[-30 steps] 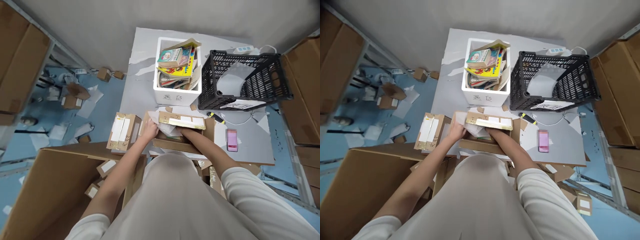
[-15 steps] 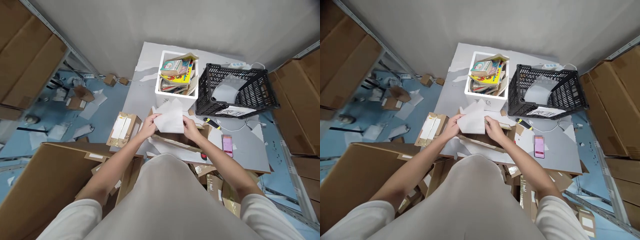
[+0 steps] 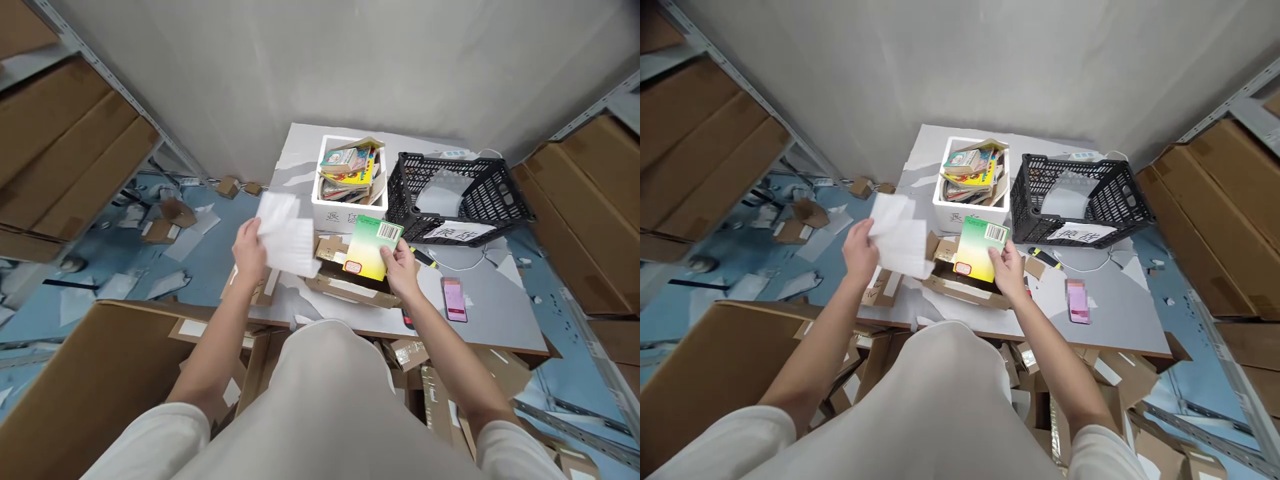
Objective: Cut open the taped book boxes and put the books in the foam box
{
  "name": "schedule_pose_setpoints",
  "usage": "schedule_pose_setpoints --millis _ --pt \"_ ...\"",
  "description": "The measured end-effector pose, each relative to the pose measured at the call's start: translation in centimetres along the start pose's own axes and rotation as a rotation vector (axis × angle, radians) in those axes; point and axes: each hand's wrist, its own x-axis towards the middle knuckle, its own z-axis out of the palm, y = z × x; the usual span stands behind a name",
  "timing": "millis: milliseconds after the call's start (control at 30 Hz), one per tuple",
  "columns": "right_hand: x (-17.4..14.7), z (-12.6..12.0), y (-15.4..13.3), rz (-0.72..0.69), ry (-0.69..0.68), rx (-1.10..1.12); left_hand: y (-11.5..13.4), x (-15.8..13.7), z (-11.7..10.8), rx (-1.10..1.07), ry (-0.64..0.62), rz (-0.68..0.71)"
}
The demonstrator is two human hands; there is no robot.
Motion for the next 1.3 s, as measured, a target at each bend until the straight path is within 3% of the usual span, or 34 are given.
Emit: schedule_pose_setpoints --millis 67,133,200,300,333,367,433,467,533,633,700,867,933,1067,1300 --pt "-0.1 0.1 0.1 0.005 0.007 -0.002 -2.3 0.2 -0.4 0.256 -0.162 -0.044" --pt "0.0 0.3 0.2 0.017 0.020 -0.011 -3.1 0.0 -0.2 0.375 -0.299 -0.085" --pt "0.2 0.4 0.2 0.017 0.043 -0.009 -2.2 -0.8 0.2 0.341 -0.276 -0.068" --pt "0.5 0.6 -0.6 -0.025 0.068 -0.040 2.2 -3.1 0.6 -0.017 -0.132 0.027" --pt "0.5 0.6 -1.0 -0.056 0.083 -0.076 4.1 -4.1 0.5 -0.214 -0.192 0.043" --pt "0.4 0.6 -1.5 -0.096 0.094 -0.132 6.0 -5.0 0.4 -0.418 -0.340 0.026" --pt "0.0 0.4 -2.5 -0.226 0.058 -0.280 9.5 -6.6 -0.1 -0.809 -0.776 -0.116" --pt "-0.2 0.3 -3.0 -0.318 0.001 -0.354 10.8 -7.2 -0.3 -0.979 -0.892 -0.195" --pt "-0.5 -0.1 -3.6 -0.523 -0.145 -0.469 12.5 -7.8 -0.7 -1.187 -0.991 -0.326" --pt "-0.3 -0.7 -4.0 -0.674 -0.207 -0.519 12.9 -8.0 -0.7 -1.226 -0.922 -0.437" --pt "0.1 -1.2 -4.0 -0.584 -0.132 -0.457 12.5 -8.1 -0.2 -1.203 -0.863 -0.454" --pt "1.8 -1.9 -4.6 0.006 -0.019 -0.114 11.6 -9.1 1.7 -1.165 -0.865 -0.385" --pt "2.5 -2.1 -5.1 0.129 0.004 -0.083 11.5 -9.5 2.3 -1.150 -0.843 -0.402" --pt "3.6 -2.3 -5.3 0.173 -0.020 -0.060 11.2 -9.8 2.8 -1.161 -0.731 -0.477" --pt "4.4 -2.9 -4.5 0.223 -0.150 0.136 11.3 -10.2 2.9 -1.275 -0.735 -0.541"
